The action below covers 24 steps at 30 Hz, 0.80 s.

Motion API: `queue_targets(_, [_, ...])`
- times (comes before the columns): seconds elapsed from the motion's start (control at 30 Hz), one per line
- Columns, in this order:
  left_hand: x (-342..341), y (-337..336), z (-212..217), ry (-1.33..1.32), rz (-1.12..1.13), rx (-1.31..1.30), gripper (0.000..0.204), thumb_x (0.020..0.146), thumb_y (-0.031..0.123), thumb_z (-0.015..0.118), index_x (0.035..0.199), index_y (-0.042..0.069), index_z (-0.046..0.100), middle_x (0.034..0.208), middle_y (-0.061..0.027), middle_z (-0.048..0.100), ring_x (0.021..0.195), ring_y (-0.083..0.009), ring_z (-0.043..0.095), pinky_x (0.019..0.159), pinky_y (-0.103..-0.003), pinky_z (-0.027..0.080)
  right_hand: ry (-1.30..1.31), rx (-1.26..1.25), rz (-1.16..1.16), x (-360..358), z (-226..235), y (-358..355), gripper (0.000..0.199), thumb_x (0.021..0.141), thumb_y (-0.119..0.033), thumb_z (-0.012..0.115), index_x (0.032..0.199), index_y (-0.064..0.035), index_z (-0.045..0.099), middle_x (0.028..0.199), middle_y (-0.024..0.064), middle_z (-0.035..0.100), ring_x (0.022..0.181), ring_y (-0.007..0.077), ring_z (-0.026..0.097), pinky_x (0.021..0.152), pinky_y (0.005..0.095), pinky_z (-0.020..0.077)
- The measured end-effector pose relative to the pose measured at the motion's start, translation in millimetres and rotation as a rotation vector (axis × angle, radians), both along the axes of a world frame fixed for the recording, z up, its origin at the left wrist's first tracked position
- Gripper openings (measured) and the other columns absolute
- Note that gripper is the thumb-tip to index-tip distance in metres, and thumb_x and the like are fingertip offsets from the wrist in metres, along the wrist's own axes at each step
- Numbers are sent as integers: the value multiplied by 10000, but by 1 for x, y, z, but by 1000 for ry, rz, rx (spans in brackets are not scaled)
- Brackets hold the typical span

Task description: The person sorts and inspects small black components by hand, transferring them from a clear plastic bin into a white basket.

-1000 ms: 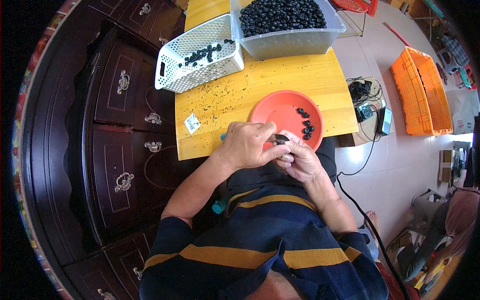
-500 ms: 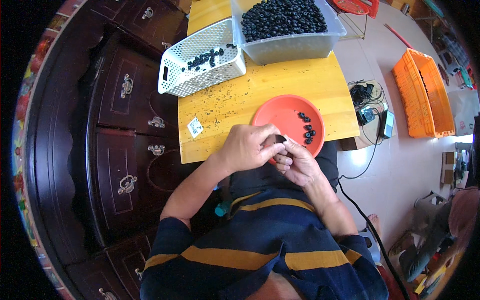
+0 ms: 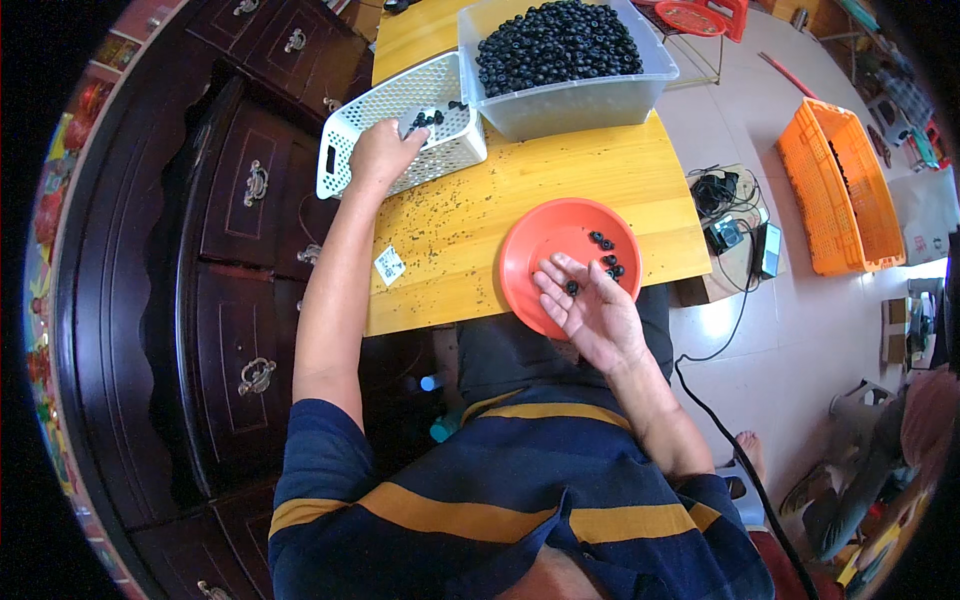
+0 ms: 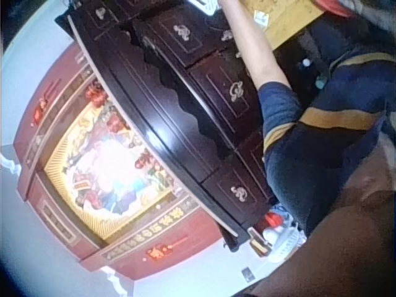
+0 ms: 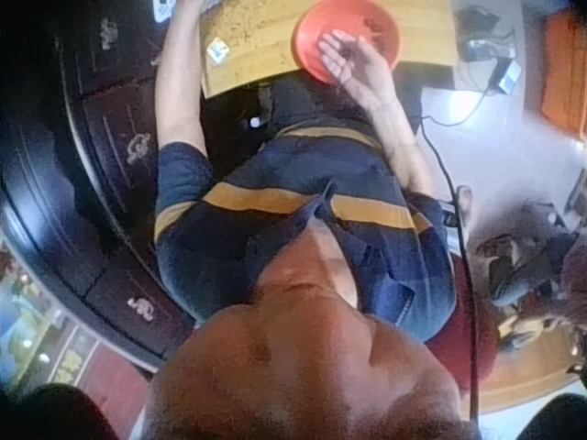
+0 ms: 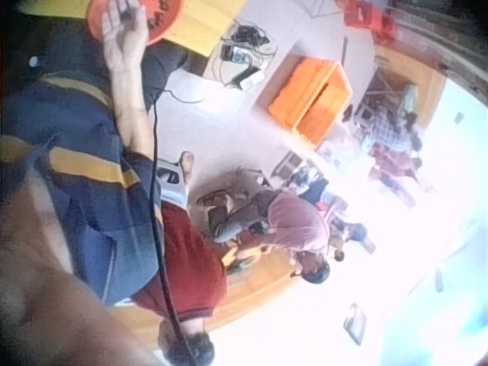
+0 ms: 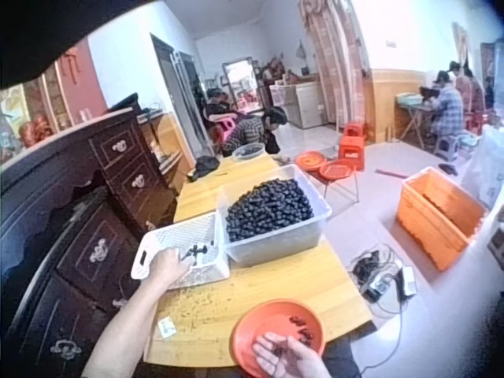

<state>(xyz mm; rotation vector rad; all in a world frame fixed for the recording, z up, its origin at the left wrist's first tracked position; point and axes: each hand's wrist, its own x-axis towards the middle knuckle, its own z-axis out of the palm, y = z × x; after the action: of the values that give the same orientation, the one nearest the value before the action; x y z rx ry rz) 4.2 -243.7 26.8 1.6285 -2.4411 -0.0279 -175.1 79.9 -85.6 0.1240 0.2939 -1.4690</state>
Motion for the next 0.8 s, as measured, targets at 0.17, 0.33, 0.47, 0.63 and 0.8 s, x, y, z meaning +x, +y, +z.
queue_targets(0.17, [0, 49, 2, 508, -73, 178, 303, 896, 347, 752, 906, 46, 718, 685, 50, 580, 618, -64, 498, 600, -272, 420, 13, -16, -12, -4, 10, -1, 534, 1055, -450, 513, 1364, -14, 537, 1422, 159, 557, 1308, 281, 556, 1067, 403, 487])
queue_targets(0.33, [-19, 176, -5, 639, -313, 477, 185, 861, 131, 785, 1023, 58, 734, 702, 73, 581, 617, -18, 473, 581, -210, 397, 1, -48, 4, -4, 13, -6, 565, 1051, -480, 507, 1379, -21, 530, 1404, 149, 567, 1284, 275, 567, 1069, 404, 479])
queue_targets(0.47, [-34, 228, -25, 543, -499, 379, 320, 821, 90, 799, 1131, 75, 722, 758, -25, 705, 601, -67, 588, 567, -262, 489, -7, -106, 22, 2, 7, -6, 570, 1056, -499, 480, 1382, -35, 536, 1340, 132, 599, 1222, 259, 590, 1067, 426, 466])
queue_targets(0.63, [-44, 244, -37, 431, -554, 295, 332, 827, 201, 780, 1145, 144, 703, 813, -112, 721, 745, -328, 723, 675, -425, 584, -69, -89, 36, 4, 10, -1, 595, 1068, -467, 452, 1437, -1, 493, 1485, 187, 522, 1371, 304, 512, 1160, 460, 400])
queue_targets(0.8, [-45, 248, -50, 435, -546, 218, 260, 830, 194, 799, 1049, 98, 697, 742, -100, 697, 649, -302, 703, 585, -404, 547, -46, -129, 57, 3, 13, 1, 589, 1078, -450, 432, 1445, 7, 484, 1507, 189, 503, 1399, 296, 486, 1188, 452, 368])
